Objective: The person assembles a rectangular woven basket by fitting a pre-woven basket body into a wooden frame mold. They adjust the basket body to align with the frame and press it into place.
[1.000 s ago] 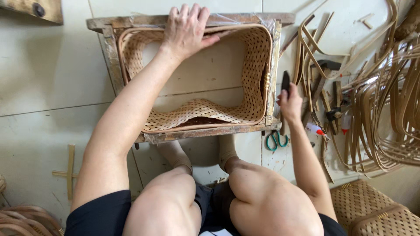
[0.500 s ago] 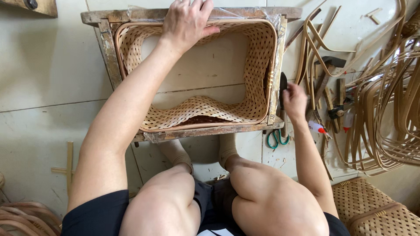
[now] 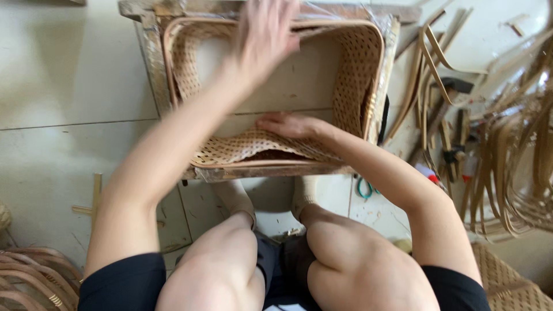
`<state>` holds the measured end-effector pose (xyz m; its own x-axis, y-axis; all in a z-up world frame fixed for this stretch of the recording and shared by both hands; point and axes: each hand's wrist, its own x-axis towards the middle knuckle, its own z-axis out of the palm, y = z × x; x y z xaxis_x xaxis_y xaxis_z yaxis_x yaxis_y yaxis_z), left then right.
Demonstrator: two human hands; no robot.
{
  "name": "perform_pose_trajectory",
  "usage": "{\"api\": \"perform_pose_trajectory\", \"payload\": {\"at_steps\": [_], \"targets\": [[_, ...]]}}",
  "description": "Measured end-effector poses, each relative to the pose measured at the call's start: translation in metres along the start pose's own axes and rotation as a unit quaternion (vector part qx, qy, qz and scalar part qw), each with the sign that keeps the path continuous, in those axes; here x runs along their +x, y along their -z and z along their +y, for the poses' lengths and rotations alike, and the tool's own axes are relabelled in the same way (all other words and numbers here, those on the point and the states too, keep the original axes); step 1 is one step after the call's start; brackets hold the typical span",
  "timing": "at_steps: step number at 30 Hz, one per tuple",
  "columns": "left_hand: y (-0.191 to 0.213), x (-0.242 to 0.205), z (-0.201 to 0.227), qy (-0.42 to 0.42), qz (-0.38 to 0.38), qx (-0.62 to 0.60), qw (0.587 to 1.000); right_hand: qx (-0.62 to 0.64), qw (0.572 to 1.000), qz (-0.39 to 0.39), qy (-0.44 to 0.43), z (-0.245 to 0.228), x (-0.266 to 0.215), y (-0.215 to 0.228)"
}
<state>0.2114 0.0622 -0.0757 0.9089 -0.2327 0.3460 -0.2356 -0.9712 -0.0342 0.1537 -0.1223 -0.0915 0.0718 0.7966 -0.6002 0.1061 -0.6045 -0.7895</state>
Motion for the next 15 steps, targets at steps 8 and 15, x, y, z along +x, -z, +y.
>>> {"api": "perform_pose_trajectory", "payload": {"at_steps": [8, 15], "targets": [[0.153, -0.147, 0.098, 0.093, -0.292, -0.296, 0.905, 0.007, 0.998, -0.053, 0.046, 0.088, 0.025, -0.046], [0.132, -0.165, 0.103, 0.05, -0.235, -0.294, 0.925, -0.042, 0.993, -0.103, 0.037, 0.048, 0.014, -0.035]]}}
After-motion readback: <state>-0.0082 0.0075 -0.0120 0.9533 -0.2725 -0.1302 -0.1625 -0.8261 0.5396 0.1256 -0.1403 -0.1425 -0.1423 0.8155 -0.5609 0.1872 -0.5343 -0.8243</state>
